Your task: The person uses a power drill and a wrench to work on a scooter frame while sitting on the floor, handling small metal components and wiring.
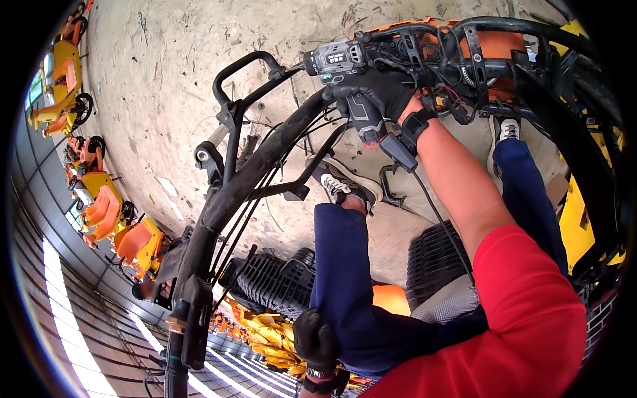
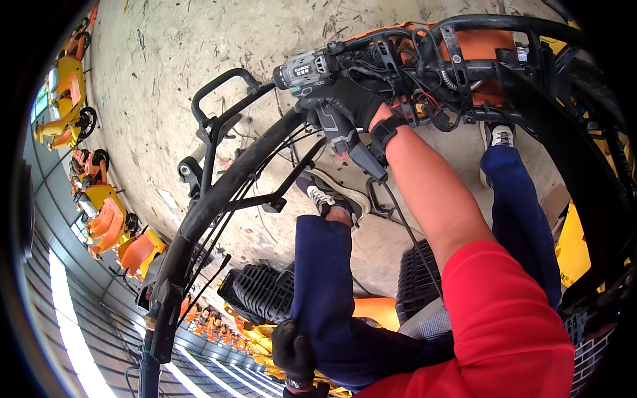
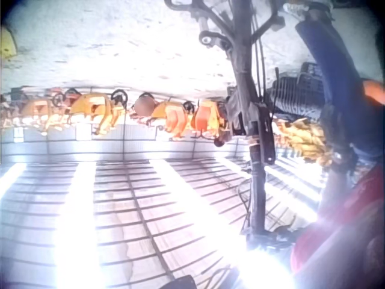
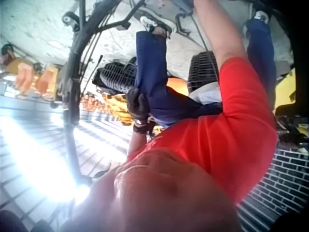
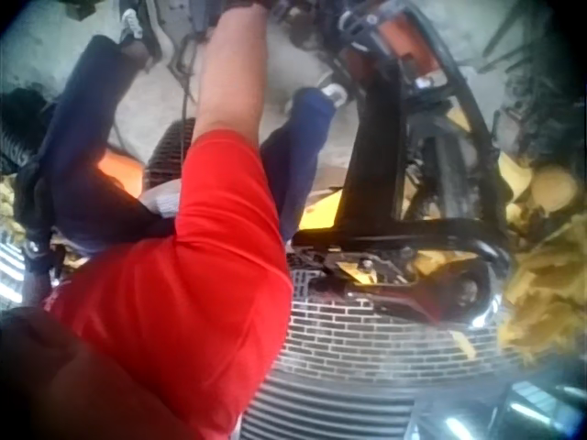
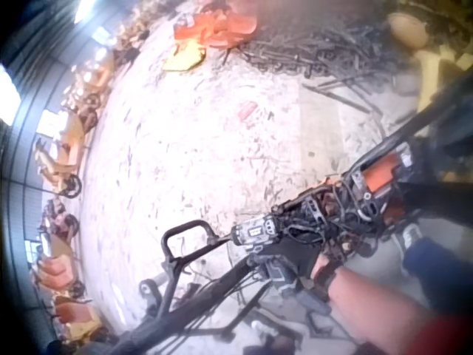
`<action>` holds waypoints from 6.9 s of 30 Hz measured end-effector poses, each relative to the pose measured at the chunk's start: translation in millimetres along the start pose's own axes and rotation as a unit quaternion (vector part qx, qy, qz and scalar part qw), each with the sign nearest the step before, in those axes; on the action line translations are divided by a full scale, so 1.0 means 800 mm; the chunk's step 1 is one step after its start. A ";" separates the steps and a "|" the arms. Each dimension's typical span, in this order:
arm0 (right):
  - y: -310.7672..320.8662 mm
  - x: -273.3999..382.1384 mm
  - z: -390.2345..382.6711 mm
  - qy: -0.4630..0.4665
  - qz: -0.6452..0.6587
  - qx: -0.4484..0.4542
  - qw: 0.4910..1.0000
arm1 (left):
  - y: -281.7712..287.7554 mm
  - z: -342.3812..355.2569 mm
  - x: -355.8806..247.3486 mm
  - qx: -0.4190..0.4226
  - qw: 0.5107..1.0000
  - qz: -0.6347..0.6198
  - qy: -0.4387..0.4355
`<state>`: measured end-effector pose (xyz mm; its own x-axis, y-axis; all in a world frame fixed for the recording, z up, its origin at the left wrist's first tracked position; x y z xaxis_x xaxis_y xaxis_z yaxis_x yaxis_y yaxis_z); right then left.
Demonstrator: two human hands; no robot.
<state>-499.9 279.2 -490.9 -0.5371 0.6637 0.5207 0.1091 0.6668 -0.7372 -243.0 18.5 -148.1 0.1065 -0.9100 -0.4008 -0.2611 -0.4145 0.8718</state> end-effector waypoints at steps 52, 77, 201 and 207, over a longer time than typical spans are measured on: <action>-0.021 -0.001 0.008 -0.032 0.050 -0.069 0.996 | 0.001 0.004 -0.002 0.017 1.000 -0.017 0.010; 0.009 0.045 0.037 0.120 -0.340 0.008 0.933 | 0.002 0.003 0.006 0.015 1.000 -0.005 -0.001; -0.054 0.005 0.002 -0.028 0.216 -0.047 0.975 | -0.001 0.011 -0.008 0.025 1.000 0.015 -0.002; -0.049 0.016 -0.001 -0.054 0.191 -0.065 0.978 | -0.002 0.014 -0.008 0.023 1.000 0.010 -0.008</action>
<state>-510.4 262.0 -454.7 -0.5214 0.8373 0.1645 0.4198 0.4196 -0.8048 -253.7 24.7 -149.9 0.0854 -0.9179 -0.3875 -0.3066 -0.3943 0.8663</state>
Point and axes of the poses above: each hand's wrist, its own z-axis towards the middle knuckle, its own y-axis out of the back of the hand, x = y × z, the point moved 6 cm from there along z, towards the middle knuckle
